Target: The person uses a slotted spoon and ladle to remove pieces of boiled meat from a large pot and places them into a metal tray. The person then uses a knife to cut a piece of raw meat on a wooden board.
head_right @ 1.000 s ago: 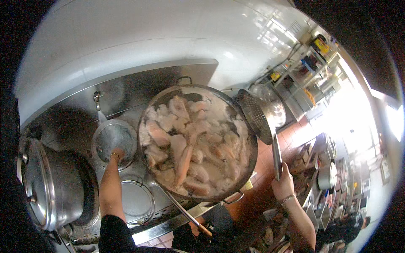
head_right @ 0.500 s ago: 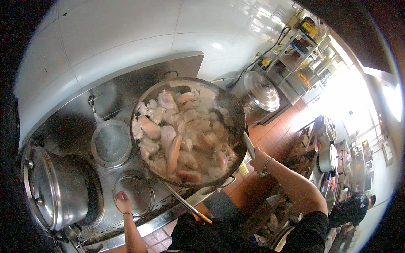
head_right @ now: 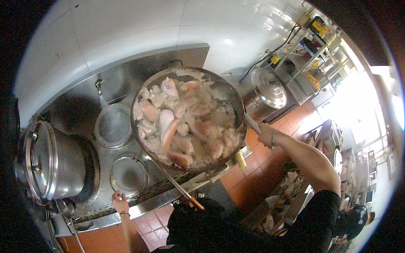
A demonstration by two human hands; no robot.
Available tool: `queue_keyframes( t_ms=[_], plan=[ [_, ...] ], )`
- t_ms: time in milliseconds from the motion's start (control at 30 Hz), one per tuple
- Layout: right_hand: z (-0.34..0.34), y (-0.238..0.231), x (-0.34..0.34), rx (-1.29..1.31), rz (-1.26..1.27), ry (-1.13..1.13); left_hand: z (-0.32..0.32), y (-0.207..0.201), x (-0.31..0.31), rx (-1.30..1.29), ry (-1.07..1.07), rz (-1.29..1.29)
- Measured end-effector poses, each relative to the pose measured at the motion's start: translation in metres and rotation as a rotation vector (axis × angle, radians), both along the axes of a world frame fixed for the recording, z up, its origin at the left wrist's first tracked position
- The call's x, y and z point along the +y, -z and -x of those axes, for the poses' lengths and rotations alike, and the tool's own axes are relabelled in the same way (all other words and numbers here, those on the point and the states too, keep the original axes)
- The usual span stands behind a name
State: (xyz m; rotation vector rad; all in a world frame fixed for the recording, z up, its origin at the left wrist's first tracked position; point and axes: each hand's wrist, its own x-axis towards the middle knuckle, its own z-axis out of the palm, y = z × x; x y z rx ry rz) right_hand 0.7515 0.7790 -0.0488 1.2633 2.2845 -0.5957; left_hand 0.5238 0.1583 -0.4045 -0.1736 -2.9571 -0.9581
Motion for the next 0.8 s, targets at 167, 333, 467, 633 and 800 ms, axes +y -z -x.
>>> queue_keyframes(
  t_ms=[167,333,467,633,800],
  plan=[
    [-0.027,0.0,-0.016,-0.071,-0.117,-0.11,-0.051,0.004,-0.026,-0.04,-0.187,-0.039],
    [-0.05,0.014,-0.039,-0.088,0.067,0.003,-0.084,0.007,-0.003,0.01,-0.168,-0.082],
    [-0.057,0.037,-0.046,0.039,0.261,0.071,-0.092,-0.006,0.031,0.111,-0.058,-0.168],
    [-0.052,0.08,-0.04,0.048,0.572,0.305,-0.108,-0.029,0.069,0.068,0.01,-0.297],
    [-0.03,0.054,-0.002,-0.103,0.638,0.215,-0.124,-0.046,0.083,0.102,0.032,-0.301]
  ],
)
